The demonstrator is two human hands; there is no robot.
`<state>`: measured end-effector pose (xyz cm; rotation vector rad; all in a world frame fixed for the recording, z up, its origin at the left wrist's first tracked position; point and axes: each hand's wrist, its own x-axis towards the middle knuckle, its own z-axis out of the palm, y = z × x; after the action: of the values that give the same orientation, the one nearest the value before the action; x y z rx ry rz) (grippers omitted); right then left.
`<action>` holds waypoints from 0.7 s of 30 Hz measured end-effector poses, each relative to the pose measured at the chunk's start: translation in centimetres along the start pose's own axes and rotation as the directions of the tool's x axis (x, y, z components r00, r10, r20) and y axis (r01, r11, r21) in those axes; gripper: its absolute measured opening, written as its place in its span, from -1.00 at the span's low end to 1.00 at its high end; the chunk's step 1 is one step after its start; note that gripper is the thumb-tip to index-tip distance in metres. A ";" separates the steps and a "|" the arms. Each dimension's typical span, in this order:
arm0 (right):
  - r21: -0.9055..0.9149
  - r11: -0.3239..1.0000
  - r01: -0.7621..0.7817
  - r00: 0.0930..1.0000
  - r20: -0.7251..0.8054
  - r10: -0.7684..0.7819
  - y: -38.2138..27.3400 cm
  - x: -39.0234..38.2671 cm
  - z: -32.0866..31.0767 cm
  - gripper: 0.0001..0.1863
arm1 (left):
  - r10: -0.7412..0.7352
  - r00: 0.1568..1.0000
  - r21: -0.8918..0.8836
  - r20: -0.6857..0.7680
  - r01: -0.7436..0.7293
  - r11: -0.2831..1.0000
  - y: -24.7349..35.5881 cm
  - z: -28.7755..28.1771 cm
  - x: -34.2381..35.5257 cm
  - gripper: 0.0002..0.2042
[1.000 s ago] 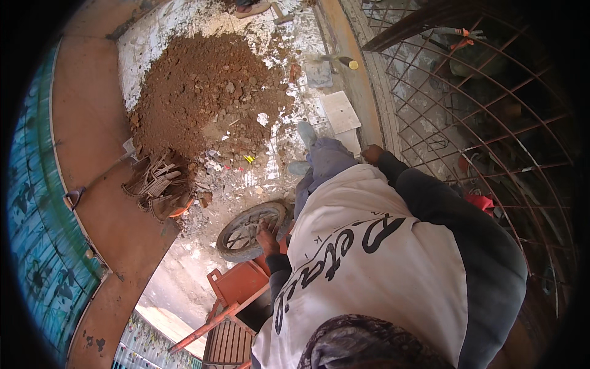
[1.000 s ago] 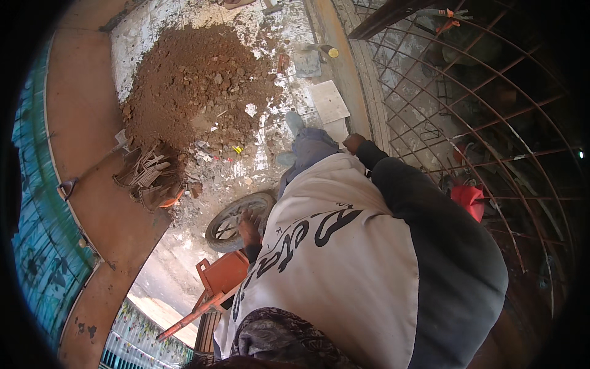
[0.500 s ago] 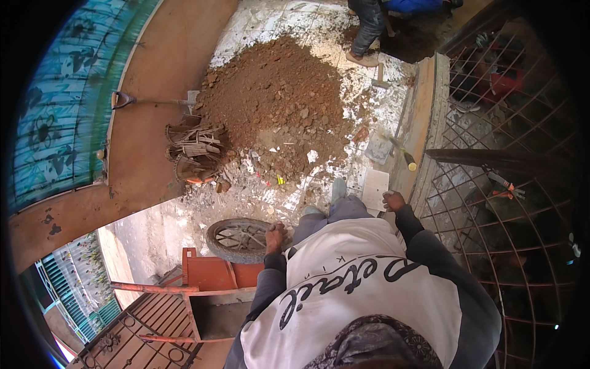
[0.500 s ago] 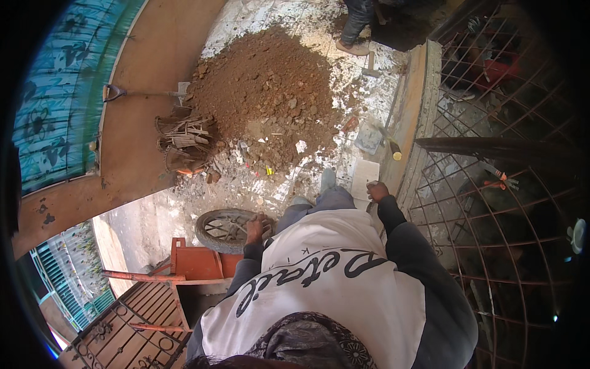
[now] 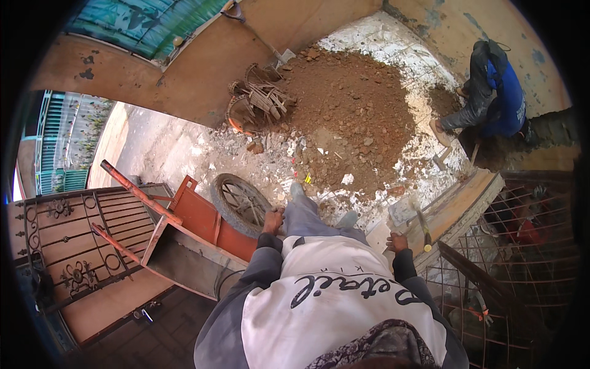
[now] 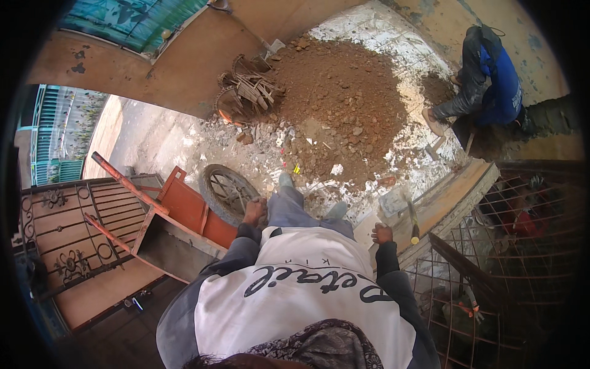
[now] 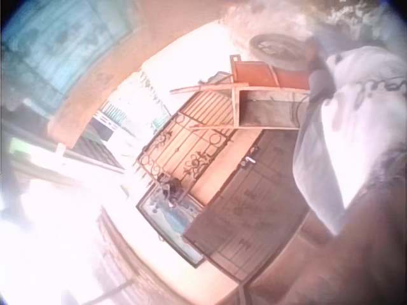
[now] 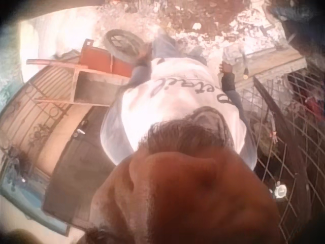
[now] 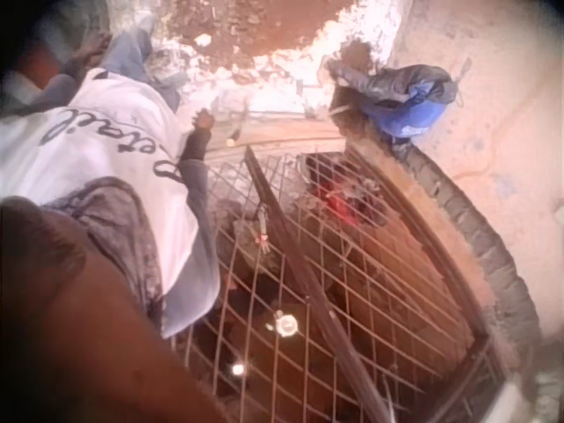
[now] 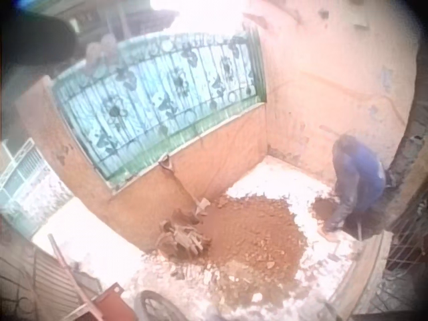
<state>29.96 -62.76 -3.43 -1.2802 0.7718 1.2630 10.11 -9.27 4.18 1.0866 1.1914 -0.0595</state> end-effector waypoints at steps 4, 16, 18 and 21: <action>-0.049 0.998 -0.025 0.998 -0.056 0.022 -1.5 0.3 -0.8 -0.74 | 0.179 0.968 0.176 -0.175 -0.149 0.973 7.9 1.1 2.6 -0.70; 0.057 0.997 -0.056 0.998 -0.010 0.056 -8.6 1.6 16.8 -0.83 | 0.758 0.598 0.445 -0.259 -0.622 0.644 50.8 -12.4 16.9 -0.53; -0.013 0.996 -0.088 0.996 0.012 0.088 -9.8 1.7 23.7 -0.83 | 0.833 0.462 0.554 -0.305 -0.626 0.549 58.9 -18.8 17.5 -0.50; -0.244 0.961 0.129 0.965 -0.192 -0.178 -13.0 2.3 32.0 -0.90 | 0.923 0.226 0.670 -0.312 -0.636 0.382 70.6 -22.8 17.4 -0.44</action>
<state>35.89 -29.52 4.04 -1.6520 0.6728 1.1239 40.55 52.15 37.32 2.1620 1.0520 1.0773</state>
